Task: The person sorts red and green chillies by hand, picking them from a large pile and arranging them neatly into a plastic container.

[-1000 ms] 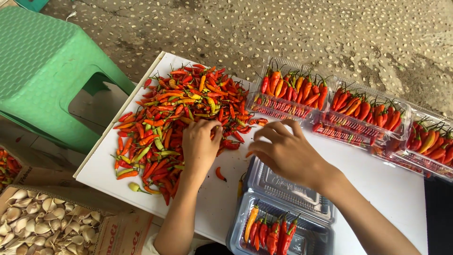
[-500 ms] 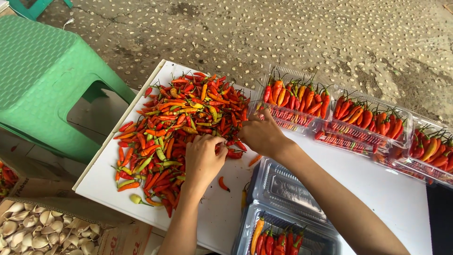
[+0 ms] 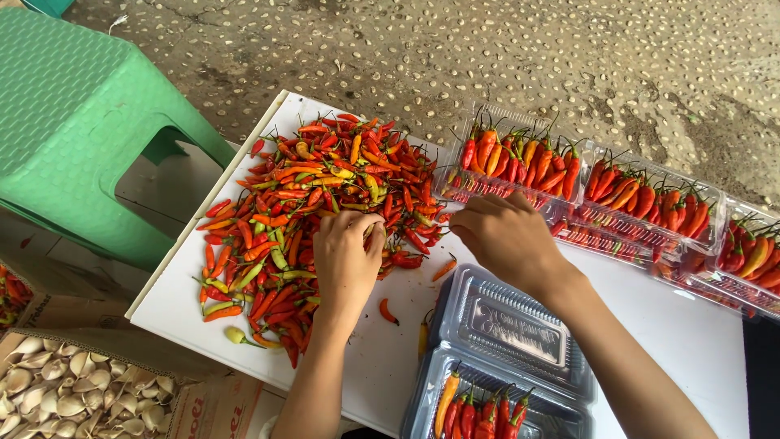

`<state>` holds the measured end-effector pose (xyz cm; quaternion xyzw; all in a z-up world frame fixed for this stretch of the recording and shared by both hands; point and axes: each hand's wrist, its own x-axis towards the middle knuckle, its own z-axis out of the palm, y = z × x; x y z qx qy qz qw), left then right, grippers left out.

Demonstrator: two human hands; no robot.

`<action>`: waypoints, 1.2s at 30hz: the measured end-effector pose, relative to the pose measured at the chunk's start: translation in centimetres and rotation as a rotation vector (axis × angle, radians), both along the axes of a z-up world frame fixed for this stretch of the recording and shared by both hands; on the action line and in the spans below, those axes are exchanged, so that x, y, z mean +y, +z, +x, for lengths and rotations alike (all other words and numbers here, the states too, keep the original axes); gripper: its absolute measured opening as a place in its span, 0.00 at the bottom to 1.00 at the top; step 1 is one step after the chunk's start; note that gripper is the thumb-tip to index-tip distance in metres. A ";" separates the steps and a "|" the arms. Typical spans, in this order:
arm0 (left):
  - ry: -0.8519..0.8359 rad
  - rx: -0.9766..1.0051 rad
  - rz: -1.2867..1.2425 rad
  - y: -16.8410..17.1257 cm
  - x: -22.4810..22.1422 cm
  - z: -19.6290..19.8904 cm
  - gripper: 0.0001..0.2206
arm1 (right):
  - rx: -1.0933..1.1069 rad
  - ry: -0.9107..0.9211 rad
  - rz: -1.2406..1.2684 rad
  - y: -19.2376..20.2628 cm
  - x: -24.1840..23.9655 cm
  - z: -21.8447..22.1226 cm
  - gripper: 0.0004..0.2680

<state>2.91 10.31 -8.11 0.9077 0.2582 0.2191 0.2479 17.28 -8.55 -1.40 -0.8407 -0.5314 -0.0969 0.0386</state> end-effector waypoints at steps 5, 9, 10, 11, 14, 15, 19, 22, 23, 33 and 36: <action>-0.059 -0.015 0.075 -0.6 -0.1 0.5 0.07 | 0.136 -0.029 0.095 3.5 -2.9 -1.9 0.05; -0.135 0.017 0.147 -0.5 -2.0 1.4 0.07 | 0.172 -0.056 0.167 3.7 -5.4 -2.7 0.04; -0.136 0.020 0.147 -0.8 -2.2 1.5 0.07 | 0.174 -0.057 0.167 4.0 -5.9 -3.1 0.04; -0.129 0.076 0.185 -1.0 -2.3 1.8 0.08 | 0.186 -0.066 0.202 4.2 -6.4 -3.4 0.04; -0.134 0.166 0.239 -1.3 -2.8 2.5 0.09 | 0.203 -0.082 0.263 5.0 -7.5 -4.4 0.04; -0.142 0.201 0.251 -1.3 -3.0 2.7 0.10 | 0.210 -0.086 0.285 5.3 -7.8 -4.7 0.04; -0.151 0.279 0.270 -2.7 -2.8 3.3 0.11 | 0.216 -0.095 0.322 4.9 -9.4 -4.8 0.04; -0.145 0.153 0.357 -3.3 -2.5 3.4 0.12 | 0.193 -0.005 0.353 4.6 -10.7 -4.6 0.05; -0.179 0.150 0.327 -3.1 -2.4 3.3 0.11 | 0.195 -0.008 0.353 4.7 -11.1 -4.7 0.05; -0.272 0.123 0.344 -3.2 -2.1 2.7 0.11 | 0.212 -0.011 0.357 6.3 -13.1 -5.4 0.05; -0.311 0.081 0.266 -2.6 -1.9 2.4 0.08 | 0.204 0.005 0.350 6.8 -13.3 -5.9 0.05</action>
